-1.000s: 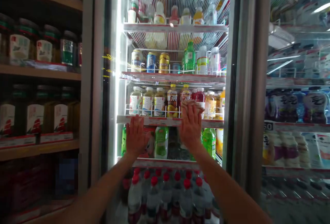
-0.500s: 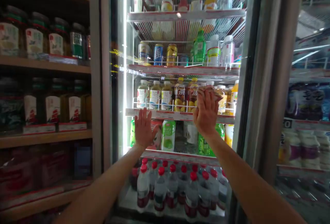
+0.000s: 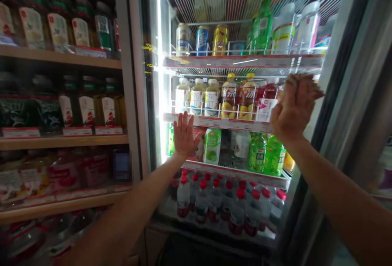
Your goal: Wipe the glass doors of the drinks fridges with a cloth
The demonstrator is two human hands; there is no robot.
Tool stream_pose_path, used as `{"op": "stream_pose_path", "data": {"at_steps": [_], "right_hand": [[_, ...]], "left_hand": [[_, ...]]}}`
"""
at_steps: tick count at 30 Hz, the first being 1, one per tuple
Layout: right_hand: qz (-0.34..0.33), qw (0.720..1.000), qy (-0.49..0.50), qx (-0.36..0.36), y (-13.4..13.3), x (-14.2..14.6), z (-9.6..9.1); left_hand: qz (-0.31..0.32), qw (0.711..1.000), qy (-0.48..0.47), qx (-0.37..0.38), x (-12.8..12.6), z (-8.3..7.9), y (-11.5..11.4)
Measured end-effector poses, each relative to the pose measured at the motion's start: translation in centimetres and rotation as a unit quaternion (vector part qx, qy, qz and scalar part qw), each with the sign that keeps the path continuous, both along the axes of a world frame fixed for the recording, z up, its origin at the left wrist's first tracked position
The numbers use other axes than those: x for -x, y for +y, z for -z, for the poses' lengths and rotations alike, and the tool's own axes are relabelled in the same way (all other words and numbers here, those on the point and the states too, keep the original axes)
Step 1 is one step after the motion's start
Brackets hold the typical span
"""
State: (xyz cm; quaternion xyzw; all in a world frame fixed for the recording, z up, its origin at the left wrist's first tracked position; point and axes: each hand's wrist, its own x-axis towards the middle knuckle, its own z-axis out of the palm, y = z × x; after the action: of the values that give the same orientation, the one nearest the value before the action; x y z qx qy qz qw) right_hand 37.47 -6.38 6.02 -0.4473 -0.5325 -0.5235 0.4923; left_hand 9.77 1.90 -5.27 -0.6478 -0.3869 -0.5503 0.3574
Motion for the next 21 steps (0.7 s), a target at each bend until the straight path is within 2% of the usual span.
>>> {"op": "stream_pose_path", "data": {"at_steps": [2,4,6,8,10,12,13,16,19,20,21], "right_hand": [[-0.009,0.995,-0.089,0.032,0.4,1.6,1.1],[-0.012,0.979,-0.189,0.074,0.7,2.5,2.0],[-0.004,0.967,-0.236,0.1,0.9,1.9,1.7],[0.014,0.98,-0.183,0.073,0.8,0.1,0.0],[0.035,0.996,-0.074,0.021,0.5,-1.6,-2.3],[0.042,0.999,-0.002,-0.007,0.4,-1.8,-3.9],[0.036,0.999,-0.001,-0.002,0.4,-1.1,-4.1],[-0.009,0.992,-0.105,0.067,0.9,2.9,-2.4],[-0.037,0.944,-0.29,0.15,1.6,6.1,0.2],[-0.038,0.931,-0.326,0.161,1.7,6.4,0.6],[-0.037,0.93,-0.331,0.157,1.9,6.2,0.5]], "left_hand": [[0.001,1.0,0.003,0.01,0.0,-0.1,-0.1],[0.003,1.0,0.003,0.009,0.1,-0.1,-0.1],[0.004,1.0,0.002,0.001,0.2,-0.1,0.0],[0.008,1.0,0.001,-0.008,0.3,-0.1,0.2],[0.016,1.0,0.0,-0.018,0.3,0.0,0.3],[0.024,0.999,-0.004,-0.027,0.4,0.0,0.4],[0.027,0.999,-0.005,-0.033,0.4,0.0,0.4],[0.027,0.998,-0.004,-0.052,0.4,-0.2,0.3],[0.02,0.998,0.001,-0.063,0.5,-0.3,0.1],[0.019,0.998,0.0,-0.065,0.5,-0.3,0.1],[0.018,0.997,-0.001,-0.069,0.5,-0.3,0.2]]}}
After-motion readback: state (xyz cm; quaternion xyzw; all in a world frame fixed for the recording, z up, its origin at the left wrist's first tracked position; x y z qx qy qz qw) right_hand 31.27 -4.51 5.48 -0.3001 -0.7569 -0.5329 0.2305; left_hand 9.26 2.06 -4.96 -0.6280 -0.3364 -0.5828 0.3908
